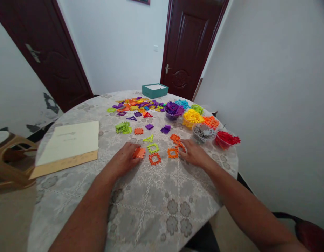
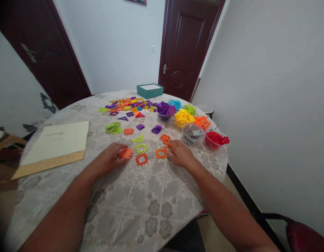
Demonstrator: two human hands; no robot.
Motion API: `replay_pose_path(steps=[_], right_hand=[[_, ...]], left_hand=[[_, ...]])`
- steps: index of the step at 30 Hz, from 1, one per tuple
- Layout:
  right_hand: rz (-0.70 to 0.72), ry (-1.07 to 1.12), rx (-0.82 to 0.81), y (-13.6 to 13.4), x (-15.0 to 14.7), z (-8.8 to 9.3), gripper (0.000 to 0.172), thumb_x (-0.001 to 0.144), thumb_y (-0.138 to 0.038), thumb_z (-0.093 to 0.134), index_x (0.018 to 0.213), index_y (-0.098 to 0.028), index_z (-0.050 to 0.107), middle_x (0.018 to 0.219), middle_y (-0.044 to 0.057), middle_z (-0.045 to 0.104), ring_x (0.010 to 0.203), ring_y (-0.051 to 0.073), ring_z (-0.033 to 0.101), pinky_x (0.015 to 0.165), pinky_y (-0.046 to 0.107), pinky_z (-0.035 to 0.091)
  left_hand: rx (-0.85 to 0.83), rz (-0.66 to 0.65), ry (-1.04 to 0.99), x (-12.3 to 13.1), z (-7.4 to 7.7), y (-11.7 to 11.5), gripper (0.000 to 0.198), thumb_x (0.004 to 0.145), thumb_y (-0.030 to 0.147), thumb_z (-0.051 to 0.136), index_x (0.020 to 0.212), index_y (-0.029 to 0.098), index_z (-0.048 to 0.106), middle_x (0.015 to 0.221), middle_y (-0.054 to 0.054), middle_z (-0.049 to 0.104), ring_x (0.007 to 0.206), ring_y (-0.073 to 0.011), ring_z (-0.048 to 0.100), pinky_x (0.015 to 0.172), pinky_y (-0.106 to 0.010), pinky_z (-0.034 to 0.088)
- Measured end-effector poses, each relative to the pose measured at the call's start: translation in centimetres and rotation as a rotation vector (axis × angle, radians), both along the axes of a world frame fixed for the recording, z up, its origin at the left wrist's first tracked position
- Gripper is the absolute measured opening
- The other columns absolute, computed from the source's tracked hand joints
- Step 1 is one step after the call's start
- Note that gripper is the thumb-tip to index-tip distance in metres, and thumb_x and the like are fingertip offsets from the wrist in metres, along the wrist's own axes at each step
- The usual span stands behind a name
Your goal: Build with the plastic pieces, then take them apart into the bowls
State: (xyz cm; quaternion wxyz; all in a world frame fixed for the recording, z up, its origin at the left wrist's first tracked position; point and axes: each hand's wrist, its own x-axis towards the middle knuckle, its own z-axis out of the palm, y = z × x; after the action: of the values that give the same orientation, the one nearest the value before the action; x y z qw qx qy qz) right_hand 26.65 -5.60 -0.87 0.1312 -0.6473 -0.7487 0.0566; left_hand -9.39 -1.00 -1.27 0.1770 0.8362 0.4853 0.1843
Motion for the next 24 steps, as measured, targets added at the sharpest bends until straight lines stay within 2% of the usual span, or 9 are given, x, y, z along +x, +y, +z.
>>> replay_pose_path(steps=[2, 4, 7, 10, 12, 14, 16, 20, 24], right_hand=[[-0.092, -0.059, -0.081, 1.1, -1.3, -0.5, 0.057, 0.098, -0.046, 0.060, 0.147, -0.019, 0.054, 0.139, 0.019, 0.061, 0.125, 0.032, 0.062, 0.101, 0.040, 0.048], [-0.147, -0.098, -0.124, 1.9, -2.3, -0.6, 0.050, 0.099, -0.047, 0.058, 0.140, -0.019, 0.059, 0.131, 0.020, 0.063, 0.114, 0.032, 0.066, 0.094, 0.039, 0.049], [-0.088, -0.066, -0.108, 2.7, -3.6, -0.5, 0.041, 0.097, -0.039, 0.059, 0.132, -0.019, 0.064, 0.127, 0.018, 0.063, 0.109, 0.029, 0.067, 0.091, 0.036, 0.049], [0.048, 0.096, -0.093, 3.7, -4.6, -0.7, 0.038, 0.089, -0.035, 0.070, 0.123, -0.019, 0.067, 0.118, 0.012, 0.068, 0.105, 0.024, 0.066, 0.088, 0.031, 0.048], [0.104, 0.262, -0.145, 4.7, -5.3, -1.0, 0.033, 0.086, -0.032, 0.073, 0.116, -0.019, 0.069, 0.099, 0.005, 0.070, 0.089, 0.019, 0.066, 0.077, 0.027, 0.048], [0.117, 0.442, -0.206, 5.6, -6.0, -1.5, 0.026, 0.085, -0.031, 0.072, 0.109, -0.020, 0.069, 0.082, -0.001, 0.067, 0.073, 0.015, 0.062, 0.066, 0.024, 0.045], [0.100, 0.606, -0.203, 6.1, -6.4, -2.1, 0.024, 0.086, -0.033, 0.070, 0.106, -0.021, 0.069, 0.076, -0.004, 0.064, 0.065, 0.013, 0.058, 0.060, 0.023, 0.044], [0.006, 0.805, -0.046, 6.2, -5.4, -3.3, 0.030, 0.088, -0.036, 0.060, 0.114, -0.022, 0.067, 0.077, -0.005, 0.063, 0.061, 0.013, 0.056, 0.058, 0.023, 0.045], [-0.019, 0.738, 0.033, 6.3, -3.1, -4.0, 0.028, 0.088, -0.033, 0.055, 0.111, -0.023, 0.069, 0.083, -0.002, 0.069, 0.066, 0.015, 0.060, 0.064, 0.025, 0.049]], left_hand=[[0.008, -0.025, -0.016, 0.2, 0.1, -0.2, 0.047, 0.090, 0.037, 0.060, 0.136, 0.025, 0.062, 0.133, -0.012, 0.062, 0.124, -0.0274, 0.061, 0.110, -0.039, 0.046], [0.027, -0.038, -0.029, 0.3, 0.0, -0.4, 0.050, 0.090, 0.035, 0.059, 0.139, 0.025, 0.060, 0.136, -0.012, 0.060, 0.127, -0.0276, 0.060, 0.111, -0.039, 0.045], [0.045, -0.040, -0.036, 0.4, -0.2, -0.5, 0.052, 0.091, 0.032, 0.057, 0.143, 0.027, 0.056, 0.137, -0.011, 0.059, 0.129, -0.0269, 0.059, 0.113, -0.038, 0.044], [0.039, -0.029, -0.018, 0.5, -0.4, -0.6, 0.054, 0.092, 0.031, 0.057, 0.146, 0.028, 0.054, 0.138, -0.010, 0.057, 0.127, -0.0263, 0.060, 0.111, -0.037, 0.045], [0.040, -0.025, -0.003, 0.5, -0.3, -0.7, 0.055, 0.092, 0.031, 0.058, 0.146, 0.026, 0.054, 0.138, -0.011, 0.056, 0.124, -0.0265, 0.061, 0.109, -0.037, 0.047], [0.038, -0.016, 0.010, 0.6, -0.2, -0.8, 0.054, 0.092, 0.032, 0.058, 0.146, 0.024, 0.055, 0.138, -0.012, 0.056, 0.122, -0.0265, 0.062, 0.107, -0.037, 0.047], [0.023, -0.004, 0.028, 0.7, 0.0, -0.9, 0.054, 0.092, 0.032, 0.058, 0.145, 0.024, 0.055, 0.136, -0.012, 0.057, 0.121, -0.0266, 0.062, 0.106, -0.037, 0.048], [0.002, 0.012, 0.073, 0.8, 0.1, -0.9, 0.050, 0.092, 0.031, 0.058, 0.141, 0.024, 0.058, 0.134, -0.012, 0.059, 0.120, -0.0274, 0.063, 0.103, -0.037, 0.049], [0.003, 0.003, 0.093, 0.8, 0.1, -0.9, 0.048, 0.091, 0.031, 0.058, 0.138, 0.022, 0.060, 0.134, -0.013, 0.060, 0.118, -0.0278, 0.064, 0.104, -0.038, 0.049]])
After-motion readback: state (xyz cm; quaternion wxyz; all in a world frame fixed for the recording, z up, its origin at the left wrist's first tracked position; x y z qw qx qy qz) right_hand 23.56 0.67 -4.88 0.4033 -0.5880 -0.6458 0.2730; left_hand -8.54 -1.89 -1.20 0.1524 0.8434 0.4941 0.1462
